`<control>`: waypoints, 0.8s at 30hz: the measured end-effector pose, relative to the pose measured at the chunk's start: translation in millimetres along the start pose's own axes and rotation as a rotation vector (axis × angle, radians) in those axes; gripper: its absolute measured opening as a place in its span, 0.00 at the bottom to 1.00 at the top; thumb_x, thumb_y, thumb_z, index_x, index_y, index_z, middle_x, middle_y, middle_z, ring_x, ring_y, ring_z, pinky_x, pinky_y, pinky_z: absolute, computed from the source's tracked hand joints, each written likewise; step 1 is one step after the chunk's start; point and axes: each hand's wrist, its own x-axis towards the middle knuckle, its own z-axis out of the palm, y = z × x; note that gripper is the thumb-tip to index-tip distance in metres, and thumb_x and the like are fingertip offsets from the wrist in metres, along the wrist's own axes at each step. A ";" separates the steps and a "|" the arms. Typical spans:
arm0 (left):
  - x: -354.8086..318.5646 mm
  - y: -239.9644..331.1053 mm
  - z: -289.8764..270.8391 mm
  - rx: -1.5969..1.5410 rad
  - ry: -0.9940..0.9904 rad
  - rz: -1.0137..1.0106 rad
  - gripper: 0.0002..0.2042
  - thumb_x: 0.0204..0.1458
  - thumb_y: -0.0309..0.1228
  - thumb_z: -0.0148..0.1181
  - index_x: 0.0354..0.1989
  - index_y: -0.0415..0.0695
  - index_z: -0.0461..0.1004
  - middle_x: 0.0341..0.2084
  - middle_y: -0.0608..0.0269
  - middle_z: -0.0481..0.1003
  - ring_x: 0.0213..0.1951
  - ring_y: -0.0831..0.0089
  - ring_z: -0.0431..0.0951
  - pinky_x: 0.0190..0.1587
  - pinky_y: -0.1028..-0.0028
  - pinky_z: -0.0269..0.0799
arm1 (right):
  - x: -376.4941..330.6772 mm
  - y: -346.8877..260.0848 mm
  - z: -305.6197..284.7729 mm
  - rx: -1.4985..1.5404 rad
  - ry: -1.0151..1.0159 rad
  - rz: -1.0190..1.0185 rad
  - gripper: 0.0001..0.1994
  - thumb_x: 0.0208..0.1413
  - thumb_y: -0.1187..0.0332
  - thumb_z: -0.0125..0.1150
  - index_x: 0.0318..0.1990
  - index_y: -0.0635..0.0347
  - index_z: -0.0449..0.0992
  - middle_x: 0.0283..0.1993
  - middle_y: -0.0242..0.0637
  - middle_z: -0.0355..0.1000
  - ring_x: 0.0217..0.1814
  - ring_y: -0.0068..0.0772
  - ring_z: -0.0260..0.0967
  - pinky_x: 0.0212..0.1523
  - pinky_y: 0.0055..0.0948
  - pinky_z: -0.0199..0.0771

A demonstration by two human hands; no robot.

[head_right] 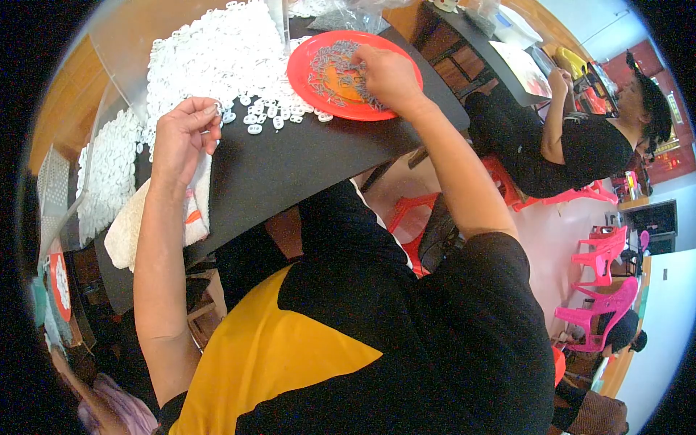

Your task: Assembling small plastic components by inserting metal rings or components on a production floor.

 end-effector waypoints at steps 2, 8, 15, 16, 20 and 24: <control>0.0 0.2 0.9 -0.006 0.001 -0.002 0.04 0.52 0.23 0.57 0.33 0.34 0.74 0.23 0.61 0.73 0.20 0.78 0.71 0.18 0.80 0.64 | 0.7 1.7 1.3 0.007 0.006 -0.001 0.08 0.48 0.73 0.55 0.37 0.55 0.75 0.33 0.42 0.75 0.37 0.49 0.73 0.36 0.45 0.71; -1.3 2.7 -0.1 -0.048 -0.004 -0.003 0.06 0.51 0.24 0.57 0.33 0.33 0.74 0.23 0.59 0.73 0.20 0.77 0.72 0.19 0.80 0.64 | 4.6 0.7 7.1 0.018 0.055 -0.135 0.07 0.47 0.73 0.56 0.34 0.54 0.77 0.33 0.41 0.75 0.36 0.47 0.73 0.37 0.44 0.72; -0.1 2.8 0.4 -0.087 -0.031 0.007 0.06 0.50 0.23 0.57 0.33 0.32 0.73 0.22 0.59 0.73 0.20 0.76 0.72 0.18 0.79 0.64 | 4.3 -8.8 9.6 -0.211 -0.073 -0.245 0.09 0.45 0.71 0.56 0.35 0.50 0.78 0.35 0.36 0.72 0.42 0.42 0.71 0.41 0.42 0.69; -0.4 4.1 1.3 -0.082 -0.027 0.021 0.07 0.50 0.23 0.57 0.33 0.31 0.73 0.22 0.59 0.73 0.20 0.76 0.71 0.18 0.79 0.64 | 3.3 -7.4 11.3 -0.211 -0.074 -0.245 0.09 0.45 0.71 0.56 0.35 0.50 0.78 0.35 0.36 0.72 0.42 0.42 0.71 0.41 0.42 0.69; -2.1 6.0 1.5 -0.087 -0.041 0.049 0.07 0.49 0.23 0.57 0.33 0.31 0.73 0.21 0.59 0.73 0.20 0.77 0.71 0.17 0.80 0.63 | 2.7 -7.5 11.7 -0.232 -0.064 -0.157 0.10 0.46 0.70 0.55 0.36 0.47 0.79 0.37 0.36 0.72 0.46 0.43 0.69 0.45 0.44 0.65; -2.0 4.1 -0.8 -0.088 -0.032 0.054 0.07 0.48 0.23 0.57 0.33 0.31 0.73 0.21 0.58 0.73 0.20 0.77 0.72 0.16 0.80 0.64 | 4.0 -10.5 9.8 -0.228 -0.073 -0.201 0.10 0.46 0.69 0.56 0.36 0.46 0.80 0.37 0.35 0.72 0.47 0.42 0.69 0.46 0.43 0.65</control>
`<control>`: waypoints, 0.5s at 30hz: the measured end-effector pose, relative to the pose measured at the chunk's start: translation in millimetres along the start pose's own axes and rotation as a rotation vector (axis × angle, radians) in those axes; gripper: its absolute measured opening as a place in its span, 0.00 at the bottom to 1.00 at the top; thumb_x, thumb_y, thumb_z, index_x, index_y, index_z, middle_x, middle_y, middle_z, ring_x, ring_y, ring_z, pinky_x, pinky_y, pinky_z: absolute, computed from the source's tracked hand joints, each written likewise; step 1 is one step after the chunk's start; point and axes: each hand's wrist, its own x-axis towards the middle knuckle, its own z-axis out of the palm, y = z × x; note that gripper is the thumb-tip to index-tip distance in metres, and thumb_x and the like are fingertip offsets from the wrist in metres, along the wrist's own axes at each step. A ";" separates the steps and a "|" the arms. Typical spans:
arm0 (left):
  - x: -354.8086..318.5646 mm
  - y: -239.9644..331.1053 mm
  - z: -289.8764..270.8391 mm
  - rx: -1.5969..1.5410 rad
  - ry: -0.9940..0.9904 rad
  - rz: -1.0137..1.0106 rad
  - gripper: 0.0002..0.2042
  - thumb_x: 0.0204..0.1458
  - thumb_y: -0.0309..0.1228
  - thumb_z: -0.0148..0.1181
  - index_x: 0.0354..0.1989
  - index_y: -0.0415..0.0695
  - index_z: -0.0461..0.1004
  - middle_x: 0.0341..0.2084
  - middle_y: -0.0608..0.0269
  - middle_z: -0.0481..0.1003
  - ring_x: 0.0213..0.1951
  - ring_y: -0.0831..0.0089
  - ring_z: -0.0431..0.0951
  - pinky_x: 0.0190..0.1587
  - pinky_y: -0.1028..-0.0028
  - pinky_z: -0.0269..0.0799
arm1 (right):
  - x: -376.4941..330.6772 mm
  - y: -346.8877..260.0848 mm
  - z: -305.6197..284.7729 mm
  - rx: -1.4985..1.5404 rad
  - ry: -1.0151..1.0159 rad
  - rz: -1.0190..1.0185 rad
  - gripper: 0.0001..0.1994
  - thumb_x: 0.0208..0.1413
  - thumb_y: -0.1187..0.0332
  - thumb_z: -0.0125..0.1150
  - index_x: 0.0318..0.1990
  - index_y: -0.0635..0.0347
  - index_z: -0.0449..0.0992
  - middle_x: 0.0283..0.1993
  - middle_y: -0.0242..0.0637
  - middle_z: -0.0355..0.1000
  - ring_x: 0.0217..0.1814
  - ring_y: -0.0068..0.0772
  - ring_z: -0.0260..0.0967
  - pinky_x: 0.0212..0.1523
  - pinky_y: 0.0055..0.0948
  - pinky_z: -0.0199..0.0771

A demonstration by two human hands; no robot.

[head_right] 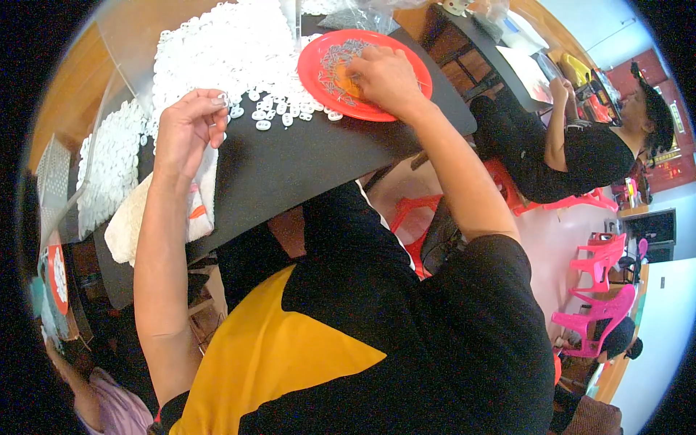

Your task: Assembling small plastic components by inserting metal rings or components on a production floor.

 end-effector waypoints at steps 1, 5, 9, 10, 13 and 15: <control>-0.2 -0.3 0.5 -0.003 0.000 -0.003 0.07 0.48 0.23 0.57 0.33 0.31 0.73 0.21 0.58 0.73 0.20 0.77 0.72 0.16 0.80 0.64 | 0.2 1.1 0.5 -0.001 0.000 0.000 0.10 0.46 0.69 0.56 0.36 0.46 0.80 0.37 0.35 0.72 0.47 0.42 0.69 0.46 0.43 0.65; 1.3 -1.2 1.0 -0.026 -0.011 -0.005 0.07 0.49 0.23 0.56 0.33 0.31 0.73 0.21 0.59 0.73 0.19 0.77 0.73 0.16 0.80 0.64 | 3.6 7.3 7.5 -0.021 -0.003 -0.028 0.09 0.47 0.67 0.57 0.36 0.46 0.80 0.37 0.34 0.72 0.46 0.41 0.68 0.46 0.43 0.64; 0.0 0.2 0.7 -0.006 0.014 -0.008 0.07 0.49 0.23 0.56 0.33 0.31 0.74 0.21 0.59 0.73 0.19 0.77 0.73 0.16 0.80 0.64 | 11.9 -1.7 5.1 -0.101 0.006 -0.070 0.07 0.47 0.69 0.59 0.35 0.50 0.79 0.35 0.33 0.70 0.44 0.39 0.67 0.45 0.39 0.64; -0.8 0.7 0.8 -0.002 0.016 -0.005 0.07 0.49 0.23 0.57 0.33 0.31 0.74 0.21 0.59 0.73 0.19 0.77 0.73 0.16 0.80 0.64 | 13.8 -1.4 5.8 -0.100 0.006 -0.072 0.07 0.47 0.69 0.59 0.35 0.50 0.79 0.35 0.33 0.70 0.44 0.39 0.67 0.45 0.39 0.64; -1.7 1.3 1.5 0.002 0.022 -0.005 0.07 0.48 0.24 0.57 0.33 0.31 0.74 0.21 0.59 0.73 0.19 0.77 0.73 0.15 0.80 0.63 | 19.0 -0.1 7.9 -0.121 0.024 -0.100 0.06 0.47 0.68 0.60 0.34 0.51 0.78 0.35 0.33 0.69 0.44 0.39 0.67 0.44 0.39 0.64; 0.2 -0.5 2.8 0.000 0.022 -0.010 0.07 0.48 0.24 0.57 0.33 0.32 0.74 0.21 0.59 0.74 0.19 0.77 0.73 0.15 0.80 0.63 | 19.5 0.7 7.4 -0.118 0.033 -0.095 0.06 0.46 0.68 0.60 0.34 0.51 0.79 0.35 0.34 0.70 0.45 0.39 0.67 0.44 0.40 0.64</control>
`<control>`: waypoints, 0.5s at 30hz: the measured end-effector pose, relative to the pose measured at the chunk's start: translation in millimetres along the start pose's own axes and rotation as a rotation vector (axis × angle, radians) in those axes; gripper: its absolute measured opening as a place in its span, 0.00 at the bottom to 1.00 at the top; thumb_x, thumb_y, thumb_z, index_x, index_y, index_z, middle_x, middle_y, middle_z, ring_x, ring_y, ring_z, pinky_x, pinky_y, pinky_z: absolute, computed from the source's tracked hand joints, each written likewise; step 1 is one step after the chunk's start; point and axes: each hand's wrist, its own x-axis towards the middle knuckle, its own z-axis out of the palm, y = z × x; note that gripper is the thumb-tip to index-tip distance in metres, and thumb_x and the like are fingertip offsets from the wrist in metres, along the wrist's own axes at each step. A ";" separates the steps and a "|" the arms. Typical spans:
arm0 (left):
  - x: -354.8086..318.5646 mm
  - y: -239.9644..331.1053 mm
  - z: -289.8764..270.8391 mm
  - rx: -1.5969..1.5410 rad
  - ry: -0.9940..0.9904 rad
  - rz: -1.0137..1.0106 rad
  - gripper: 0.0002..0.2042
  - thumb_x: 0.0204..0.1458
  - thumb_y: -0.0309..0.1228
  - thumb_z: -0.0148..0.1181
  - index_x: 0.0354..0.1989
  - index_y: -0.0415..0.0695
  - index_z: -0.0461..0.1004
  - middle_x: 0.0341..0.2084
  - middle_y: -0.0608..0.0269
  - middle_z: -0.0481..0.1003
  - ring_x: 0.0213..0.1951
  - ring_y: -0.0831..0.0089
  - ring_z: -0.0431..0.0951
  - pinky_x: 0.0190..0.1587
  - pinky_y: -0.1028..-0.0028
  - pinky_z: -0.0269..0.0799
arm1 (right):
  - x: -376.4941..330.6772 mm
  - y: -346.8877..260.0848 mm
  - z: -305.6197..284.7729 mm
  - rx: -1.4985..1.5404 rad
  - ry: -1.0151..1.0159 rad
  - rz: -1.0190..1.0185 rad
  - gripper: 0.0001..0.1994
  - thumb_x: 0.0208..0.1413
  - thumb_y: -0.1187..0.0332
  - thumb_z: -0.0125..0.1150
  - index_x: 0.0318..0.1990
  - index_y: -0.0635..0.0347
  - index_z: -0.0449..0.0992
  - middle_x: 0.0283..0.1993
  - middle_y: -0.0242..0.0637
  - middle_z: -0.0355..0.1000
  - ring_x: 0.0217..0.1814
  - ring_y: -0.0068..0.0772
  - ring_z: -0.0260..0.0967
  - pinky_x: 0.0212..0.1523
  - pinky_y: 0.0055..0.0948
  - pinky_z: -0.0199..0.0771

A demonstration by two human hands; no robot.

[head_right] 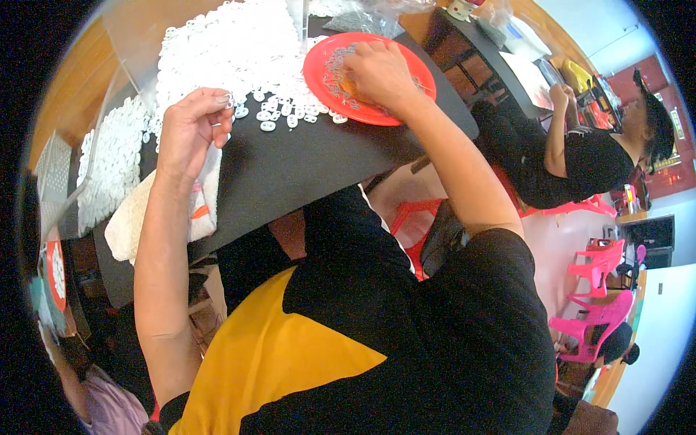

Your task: Assembling small plastic components by inserting metal rings or components on a production floor.

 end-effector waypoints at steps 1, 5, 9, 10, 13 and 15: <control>0.3 0.5 -0.3 0.006 -0.002 0.003 0.07 0.48 0.24 0.58 0.33 0.32 0.74 0.21 0.59 0.74 0.19 0.77 0.73 0.15 0.80 0.63 | 0.6 -0.2 1.2 0.000 0.001 -0.004 0.06 0.46 0.68 0.60 0.34 0.51 0.79 0.35 0.34 0.70 0.45 0.39 0.67 0.44 0.40 0.64; -1.0 1.2 -1.0 0.000 0.004 0.011 0.07 0.47 0.24 0.58 0.32 0.32 0.74 0.20 0.59 0.74 0.19 0.77 0.73 0.15 0.79 0.63 | 2.4 -3.8 2.2 -0.020 -0.057 -0.004 0.07 0.46 0.68 0.59 0.35 0.51 0.79 0.36 0.34 0.70 0.45 0.40 0.68 0.45 0.40 0.65; 0.2 0.8 -1.7 -0.001 0.001 0.009 0.07 0.47 0.24 0.58 0.32 0.32 0.75 0.20 0.59 0.74 0.18 0.76 0.72 0.15 0.79 0.62 | 5.8 -3.5 -1.5 -0.022 -0.074 0.024 0.08 0.46 0.65 0.57 0.34 0.51 0.79 0.39 0.37 0.71 0.47 0.42 0.69 0.47 0.43 0.65; -0.1 0.7 -1.7 0.003 -0.001 0.012 0.07 0.47 0.24 0.58 0.32 0.32 0.75 0.20 0.59 0.74 0.18 0.76 0.72 0.15 0.79 0.63 | 6.1 -2.2 -2.8 -0.025 -0.070 0.021 0.08 0.46 0.65 0.57 0.34 0.51 0.79 0.39 0.37 0.71 0.47 0.42 0.69 0.47 0.43 0.65; -0.7 0.8 -1.9 0.010 -0.001 0.018 0.07 0.46 0.25 0.58 0.32 0.33 0.75 0.20 0.59 0.74 0.18 0.76 0.72 0.15 0.79 0.63 | 5.6 1.1 -2.7 -0.094 -0.126 -0.015 0.08 0.47 0.65 0.56 0.34 0.52 0.79 0.38 0.37 0.71 0.46 0.42 0.69 0.46 0.43 0.65; 0.0 0.5 -2.0 0.015 0.002 0.016 0.07 0.46 0.25 0.59 0.32 0.33 0.75 0.20 0.59 0.74 0.18 0.76 0.72 0.15 0.79 0.63 | 4.3 2.1 -0.3 -0.052 -0.116 -0.040 0.07 0.47 0.64 0.57 0.33 0.52 0.78 0.38 0.37 0.71 0.45 0.42 0.69 0.46 0.43 0.66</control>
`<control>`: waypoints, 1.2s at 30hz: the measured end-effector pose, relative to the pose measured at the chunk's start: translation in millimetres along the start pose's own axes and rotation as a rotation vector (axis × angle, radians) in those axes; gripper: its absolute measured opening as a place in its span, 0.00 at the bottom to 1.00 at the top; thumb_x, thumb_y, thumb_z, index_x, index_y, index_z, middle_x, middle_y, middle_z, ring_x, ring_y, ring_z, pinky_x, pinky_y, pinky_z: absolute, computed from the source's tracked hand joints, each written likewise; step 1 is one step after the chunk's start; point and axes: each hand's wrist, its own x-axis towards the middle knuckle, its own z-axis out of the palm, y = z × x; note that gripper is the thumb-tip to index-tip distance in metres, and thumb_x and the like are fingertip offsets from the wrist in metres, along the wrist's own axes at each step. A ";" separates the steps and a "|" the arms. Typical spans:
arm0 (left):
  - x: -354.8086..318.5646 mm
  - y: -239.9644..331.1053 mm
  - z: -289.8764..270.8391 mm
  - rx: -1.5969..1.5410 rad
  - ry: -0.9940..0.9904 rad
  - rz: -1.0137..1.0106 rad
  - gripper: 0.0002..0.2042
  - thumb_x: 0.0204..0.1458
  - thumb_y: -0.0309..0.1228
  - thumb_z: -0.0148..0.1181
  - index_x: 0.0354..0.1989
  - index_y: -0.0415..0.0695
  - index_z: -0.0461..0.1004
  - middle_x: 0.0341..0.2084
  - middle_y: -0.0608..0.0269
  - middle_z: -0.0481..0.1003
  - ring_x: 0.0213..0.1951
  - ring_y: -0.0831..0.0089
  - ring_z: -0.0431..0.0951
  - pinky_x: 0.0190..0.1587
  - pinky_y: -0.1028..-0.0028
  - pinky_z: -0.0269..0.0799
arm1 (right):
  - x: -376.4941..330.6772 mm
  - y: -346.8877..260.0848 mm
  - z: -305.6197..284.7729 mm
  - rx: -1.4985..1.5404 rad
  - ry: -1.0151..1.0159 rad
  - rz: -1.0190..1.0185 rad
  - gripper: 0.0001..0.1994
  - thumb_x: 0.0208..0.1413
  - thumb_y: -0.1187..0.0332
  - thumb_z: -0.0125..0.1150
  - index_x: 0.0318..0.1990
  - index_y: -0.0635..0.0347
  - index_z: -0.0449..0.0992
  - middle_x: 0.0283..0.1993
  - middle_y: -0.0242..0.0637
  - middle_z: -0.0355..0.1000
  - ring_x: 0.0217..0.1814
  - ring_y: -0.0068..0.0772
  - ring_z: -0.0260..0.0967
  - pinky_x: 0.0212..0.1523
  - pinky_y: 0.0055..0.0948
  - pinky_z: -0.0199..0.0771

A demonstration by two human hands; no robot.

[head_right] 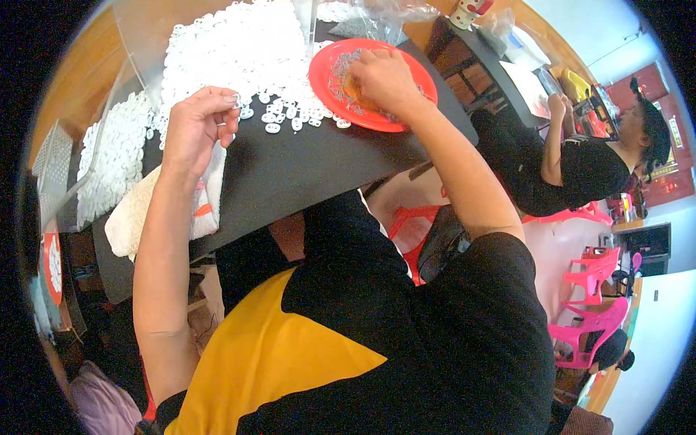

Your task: Assembling small plastic components by inserting metal rings or components on a production floor.

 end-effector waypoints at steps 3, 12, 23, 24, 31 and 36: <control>0.4 0.4 1.7 0.002 -0.001 -0.006 0.07 0.46 0.25 0.58 0.31 0.33 0.75 0.20 0.59 0.74 0.18 0.76 0.72 0.16 0.79 0.63 | -1.6 4.5 3.8 -0.001 0.037 -0.010 0.07 0.46 0.64 0.57 0.31 0.53 0.78 0.36 0.36 0.71 0.44 0.41 0.70 0.45 0.43 0.66; -1.4 2.1 2.5 0.036 0.016 -0.007 0.07 0.47 0.24 0.58 0.31 0.33 0.75 0.20 0.58 0.74 0.18 0.77 0.72 0.16 0.80 0.63 | 8.4 -6.9 3.6 -0.234 0.063 -0.228 0.07 0.47 0.66 0.55 0.27 0.57 0.77 0.31 0.38 0.73 0.35 0.40 0.71 0.36 0.40 0.66; 8.7 -3.4 -13.9 -0.048 0.108 0.048 0.06 0.47 0.24 0.57 0.30 0.32 0.74 0.20 0.57 0.73 0.18 0.75 0.72 0.16 0.78 0.64 | 19.4 -25.2 -12.6 -0.291 -0.136 -0.157 0.07 0.50 0.69 0.50 0.31 0.61 0.73 0.34 0.42 0.71 0.38 0.42 0.70 0.39 0.39 0.65; 9.7 -3.9 -16.0 -0.046 0.115 0.050 0.06 0.47 0.24 0.57 0.30 0.32 0.74 0.20 0.57 0.73 0.18 0.75 0.72 0.16 0.78 0.64 | 18.9 -25.8 -13.4 -0.287 -0.132 -0.150 0.07 0.50 0.69 0.50 0.31 0.61 0.73 0.34 0.42 0.71 0.38 0.42 0.70 0.40 0.39 0.65; 11.9 0.4 -20.8 -0.122 0.205 0.062 0.05 0.47 0.23 0.58 0.27 0.33 0.74 0.20 0.56 0.74 0.18 0.74 0.72 0.17 0.77 0.64 | 20.2 -23.2 -7.9 -0.332 -0.103 -0.226 0.08 0.51 0.69 0.51 0.33 0.61 0.75 0.35 0.41 0.72 0.39 0.41 0.70 0.41 0.39 0.66; 18.6 0.2 -25.6 -0.180 0.236 0.098 0.04 0.46 0.22 0.59 0.27 0.32 0.74 0.20 0.55 0.74 0.18 0.73 0.73 0.17 0.76 0.65 | 22.8 -18.4 -2.2 -0.395 -0.008 -0.323 0.06 0.49 0.68 0.53 0.28 0.57 0.76 0.30 0.39 0.73 0.33 0.38 0.72 0.33 0.38 0.66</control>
